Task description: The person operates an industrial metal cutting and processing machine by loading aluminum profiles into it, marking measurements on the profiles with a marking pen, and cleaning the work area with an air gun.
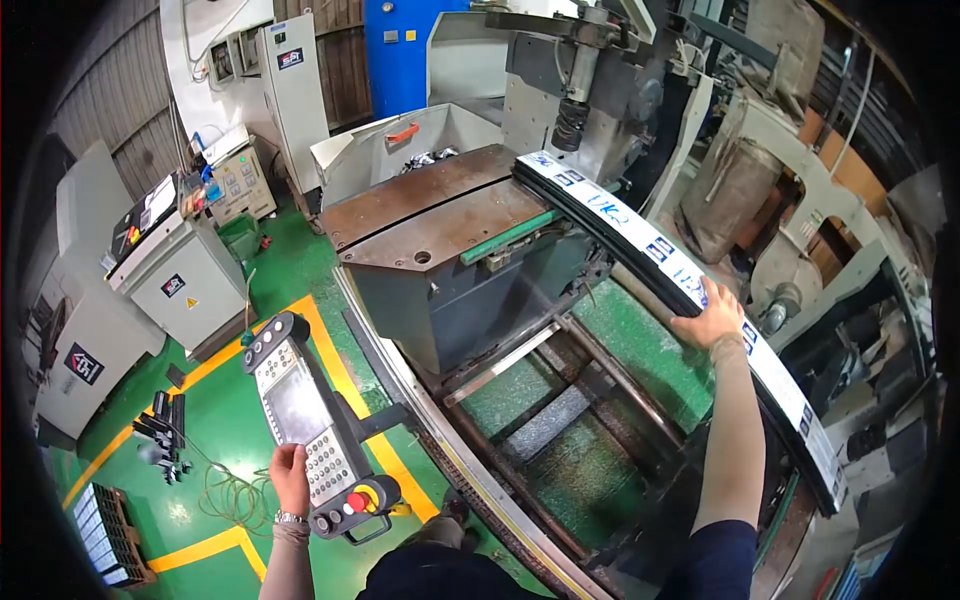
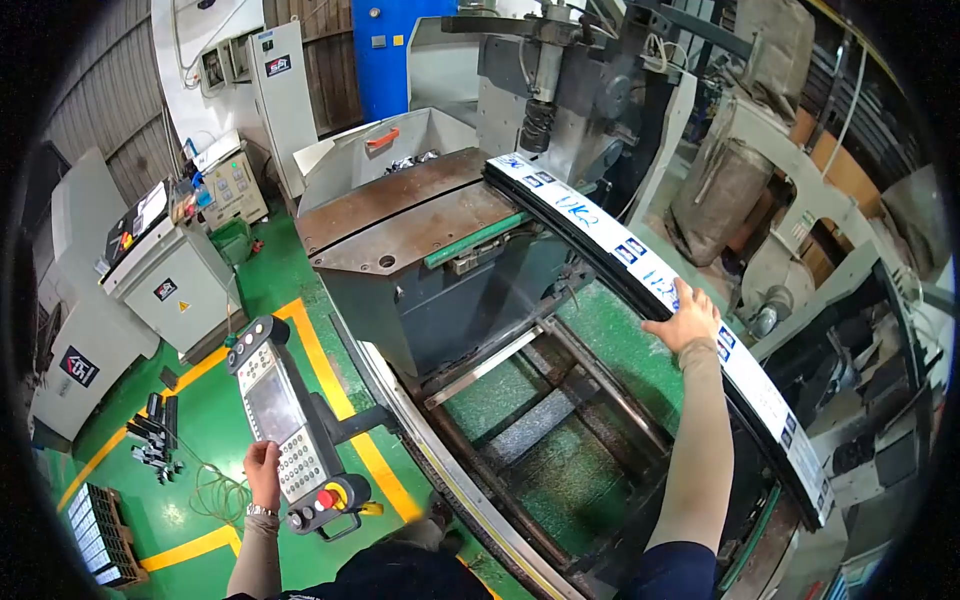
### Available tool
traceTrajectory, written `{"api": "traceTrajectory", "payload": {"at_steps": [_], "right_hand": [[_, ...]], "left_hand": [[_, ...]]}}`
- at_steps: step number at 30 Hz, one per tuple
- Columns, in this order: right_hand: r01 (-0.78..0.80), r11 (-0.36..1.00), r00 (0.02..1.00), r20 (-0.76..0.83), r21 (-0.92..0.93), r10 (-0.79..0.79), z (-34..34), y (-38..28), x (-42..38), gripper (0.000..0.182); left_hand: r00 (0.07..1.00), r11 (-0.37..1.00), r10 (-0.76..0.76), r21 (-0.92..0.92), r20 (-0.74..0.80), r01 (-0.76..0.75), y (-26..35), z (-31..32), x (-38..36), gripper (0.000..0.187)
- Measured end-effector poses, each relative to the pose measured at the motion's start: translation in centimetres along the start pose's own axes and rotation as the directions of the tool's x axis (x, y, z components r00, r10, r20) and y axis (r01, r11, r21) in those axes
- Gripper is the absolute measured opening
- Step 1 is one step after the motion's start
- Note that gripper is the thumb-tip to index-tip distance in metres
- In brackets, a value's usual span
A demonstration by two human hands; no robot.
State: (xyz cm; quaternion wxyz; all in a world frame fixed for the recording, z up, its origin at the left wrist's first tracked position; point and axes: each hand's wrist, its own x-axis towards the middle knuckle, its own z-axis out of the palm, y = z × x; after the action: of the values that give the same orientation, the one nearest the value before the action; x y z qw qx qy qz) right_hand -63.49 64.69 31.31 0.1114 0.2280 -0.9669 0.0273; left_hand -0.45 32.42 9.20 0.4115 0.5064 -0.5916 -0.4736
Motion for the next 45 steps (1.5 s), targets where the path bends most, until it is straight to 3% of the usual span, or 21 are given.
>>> {"api": "traceTrajectory", "payload": {"at_steps": [6, 11, 14, 18, 19, 22, 23, 26, 28, 30, 32, 36, 41, 44, 45], "right_hand": [[-0.016, 1.000, 1.000, 0.018, -0.009, 0.016, -1.0, -1.2, 0.0, 0.092], [-0.004, 1.000, 1.000, -0.030, 0.027, 0.005, -0.3, -0.8, 0.1, 0.090], [0.005, 1.000, 0.997, -0.076, 0.001, -0.005, 0.1, -0.6, 0.5, 0.089], [0.005, 0.998, 0.998, -0.069, 0.058, -0.001, 0.2, -0.9, 0.6, 0.089], [-0.020, 1.000, 0.998, -0.054, -0.003, 0.019, 0.5, -1.1, 1.0, 0.089], [0.014, 0.997, 0.999, -0.043, 0.069, -0.011, 0.1, -1.3, 0.7, 0.090], [0.007, 1.000, 0.999, -0.045, 0.014, -0.007, 0.3, -1.3, 1.1, 0.091], [0.009, 0.999, 0.997, -0.082, 0.044, -0.005, 1.0, -1.0, 1.2, 0.092], [0.036, 0.998, 0.995, -0.100, 0.048, -0.031, 1.1, -1.3, 1.3, 0.092], [0.056, 0.998, 0.992, -0.113, 0.026, -0.053, 1.3, -1.1, 1.3, 0.091], [0.049, 0.999, 0.993, -0.109, 0.023, -0.046, 1.0, -1.6, 1.4, 0.091], [0.022, 1.000, 0.995, -0.095, 0.011, -0.021, 1.0, -2.0, 1.5, 0.091], [0.073, 0.997, 0.991, -0.113, 0.030, -0.069, 1.4, -2.1, 2.2, 0.092], [0.082, 0.997, 0.985, -0.152, 0.006, -0.080, 1.5, -2.2, 1.7, 0.091], [0.069, 0.997, 0.993, -0.099, 0.034, -0.065, 1.2, -2.2, 1.9, 0.091]], "left_hand": [[0.999, 1.000, -0.016, -0.006, -0.036, 0.016, -3.8, -2.7, 1.2, 0.017], [0.998, 0.996, -0.061, -0.069, -0.030, 0.059, -1.0, -1.2, 2.4, 0.017], [0.999, 0.999, 0.025, -0.031, -0.048, -0.026, -3.7, -2.4, 4.9, 0.017], [0.995, 0.999, 0.041, 0.023, -0.088, -0.039, -7.7, -4.8, 9.0, 0.022], [0.998, 1.000, -0.009, -0.021, -0.054, 0.008, -8.1, -5.4, 10.3, 0.028], [0.972, 0.998, -0.023, 0.054, -0.235, 0.037, -13.0, -7.2, 16.9, 0.037], [0.950, 0.985, -0.091, 0.114, -0.298, 0.131, -13.2, -7.1, 18.9, 0.049], [0.853, 0.869, -0.492, -0.043, -0.175, 0.493, -12.7, -7.6, 24.9, 0.072], [0.894, 0.825, -0.432, -0.349, 0.115, 0.444, -13.1, -6.6, 27.9, 0.078], [0.898, 0.718, -0.352, -0.538, 0.265, 0.441, -13.7, -4.7, 30.2, 0.068], [0.875, 0.710, -0.450, -0.524, 0.176, 0.470, -11.3, -3.4, 30.6, 0.059], [0.868, 0.631, -0.401, -0.598, 0.294, 0.494, -9.0, -3.4, 30.1, 0.053], [0.894, 0.643, -0.394, -0.630, 0.215, 0.435, -8.3, -2.5, 30.0, 0.049], [0.886, 0.633, -0.390, -0.626, 0.249, 0.455, -8.2, -2.5, 30.0, 0.050], [0.890, 0.629, -0.392, -0.638, 0.233, 0.444, -8.4, -2.4, 29.9, 0.051]]}}
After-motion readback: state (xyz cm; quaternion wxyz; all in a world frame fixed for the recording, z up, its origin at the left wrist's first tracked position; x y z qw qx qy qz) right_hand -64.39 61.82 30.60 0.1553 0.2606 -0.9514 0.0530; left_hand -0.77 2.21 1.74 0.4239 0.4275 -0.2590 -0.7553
